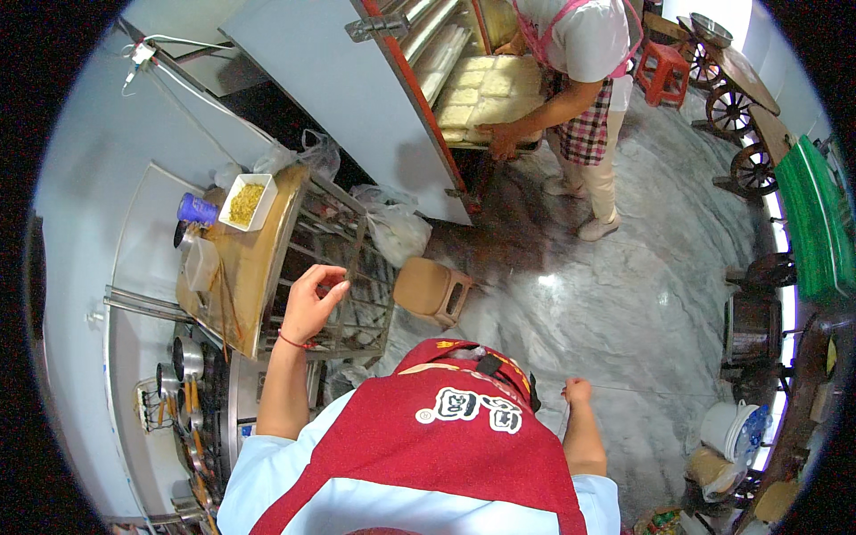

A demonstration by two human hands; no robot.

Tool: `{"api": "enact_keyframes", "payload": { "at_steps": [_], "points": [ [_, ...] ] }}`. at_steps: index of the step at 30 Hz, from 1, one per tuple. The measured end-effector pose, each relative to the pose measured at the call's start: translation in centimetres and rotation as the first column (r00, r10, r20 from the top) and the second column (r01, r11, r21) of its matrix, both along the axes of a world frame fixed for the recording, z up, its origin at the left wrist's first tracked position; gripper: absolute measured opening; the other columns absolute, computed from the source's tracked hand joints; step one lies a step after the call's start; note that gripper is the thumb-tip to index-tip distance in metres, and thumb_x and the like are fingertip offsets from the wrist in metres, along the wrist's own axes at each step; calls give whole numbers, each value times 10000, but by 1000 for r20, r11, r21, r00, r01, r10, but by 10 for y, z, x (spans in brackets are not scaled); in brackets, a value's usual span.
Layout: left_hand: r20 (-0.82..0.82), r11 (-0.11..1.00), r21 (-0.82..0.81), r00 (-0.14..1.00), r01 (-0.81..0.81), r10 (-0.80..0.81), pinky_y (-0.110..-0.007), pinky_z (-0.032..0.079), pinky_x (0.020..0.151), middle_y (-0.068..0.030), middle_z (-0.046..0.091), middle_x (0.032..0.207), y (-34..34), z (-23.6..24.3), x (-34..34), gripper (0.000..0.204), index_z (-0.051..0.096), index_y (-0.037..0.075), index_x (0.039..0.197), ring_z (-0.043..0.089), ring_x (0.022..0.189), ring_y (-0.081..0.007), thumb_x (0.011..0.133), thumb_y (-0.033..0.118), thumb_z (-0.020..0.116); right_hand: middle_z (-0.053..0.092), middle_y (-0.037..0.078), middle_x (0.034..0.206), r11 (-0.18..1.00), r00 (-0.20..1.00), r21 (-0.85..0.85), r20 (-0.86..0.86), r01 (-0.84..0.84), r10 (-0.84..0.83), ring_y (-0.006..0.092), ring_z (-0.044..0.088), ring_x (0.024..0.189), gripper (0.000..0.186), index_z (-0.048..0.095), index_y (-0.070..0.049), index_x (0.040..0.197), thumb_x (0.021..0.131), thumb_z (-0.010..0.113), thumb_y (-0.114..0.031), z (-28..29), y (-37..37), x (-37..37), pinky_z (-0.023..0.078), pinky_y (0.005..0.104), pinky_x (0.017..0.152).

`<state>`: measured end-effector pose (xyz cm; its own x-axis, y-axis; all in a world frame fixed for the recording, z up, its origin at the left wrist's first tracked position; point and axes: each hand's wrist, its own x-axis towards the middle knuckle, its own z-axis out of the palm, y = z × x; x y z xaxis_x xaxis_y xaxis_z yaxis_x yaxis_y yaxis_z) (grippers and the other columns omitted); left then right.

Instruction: The person fries items in a small pan on a stove, using a slotted spoon and chopsticks to turn and move them, and later holds a large bowl over the stove.

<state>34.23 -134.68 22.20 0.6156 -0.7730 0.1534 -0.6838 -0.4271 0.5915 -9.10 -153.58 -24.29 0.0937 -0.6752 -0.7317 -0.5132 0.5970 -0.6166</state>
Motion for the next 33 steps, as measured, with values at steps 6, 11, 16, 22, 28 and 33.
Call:
{"api": "enact_keyframes", "payload": {
  "at_steps": [6,11,16,22,28,33],
  "points": [
    [-25,999,35,1000,-10,11,-242,459,615,-62,583,837,1,1,-2,187,607,8,925,580,740,-135,776,113,649,590,171,664,994,995,47,-35,-95,97,259,609,548,152,548,80,834,787,525,-64,-13,5,-15,535,364,471],
    [-74,998,37,996,-47,50,-239,469,637,-55,583,863,7,-3,2,176,609,7,926,578,753,-128,783,102,642,601,141,604,991,990,9,-55,-133,134,217,600,495,178,575,56,756,774,521,-112,-13,2,-7,498,336,462],
    [-72,997,29,995,-70,72,-235,468,636,-54,583,852,15,-4,3,181,607,8,934,577,747,-126,781,99,641,604,128,605,985,981,2,-86,-174,174,205,596,499,177,583,46,762,771,525,-121,-6,-8,10,495,329,481],
    [-52,997,22,996,-67,68,-240,463,624,-62,583,838,14,-3,7,180,607,6,926,574,720,-134,775,97,645,598,180,640,972,972,-39,-44,-233,231,247,597,510,195,557,84,787,773,512,-106,-29,-11,11,511,343,465],
    [-61,995,20,993,-98,99,-243,462,639,-65,582,837,25,-7,7,183,606,5,927,573,720,-133,773,94,647,598,172,628,977,976,-13,-37,-215,214,246,596,504,200,557,84,785,780,521,-112,3,-5,23,504,339,456],
    [-45,996,23,995,-91,92,-243,465,606,-74,594,849,26,-7,10,192,607,14,924,588,717,-147,771,118,659,595,159,620,977,976,15,-39,-212,213,235,593,497,178,556,73,773,781,535,-104,-5,0,17,501,333,449]
  ]
}}
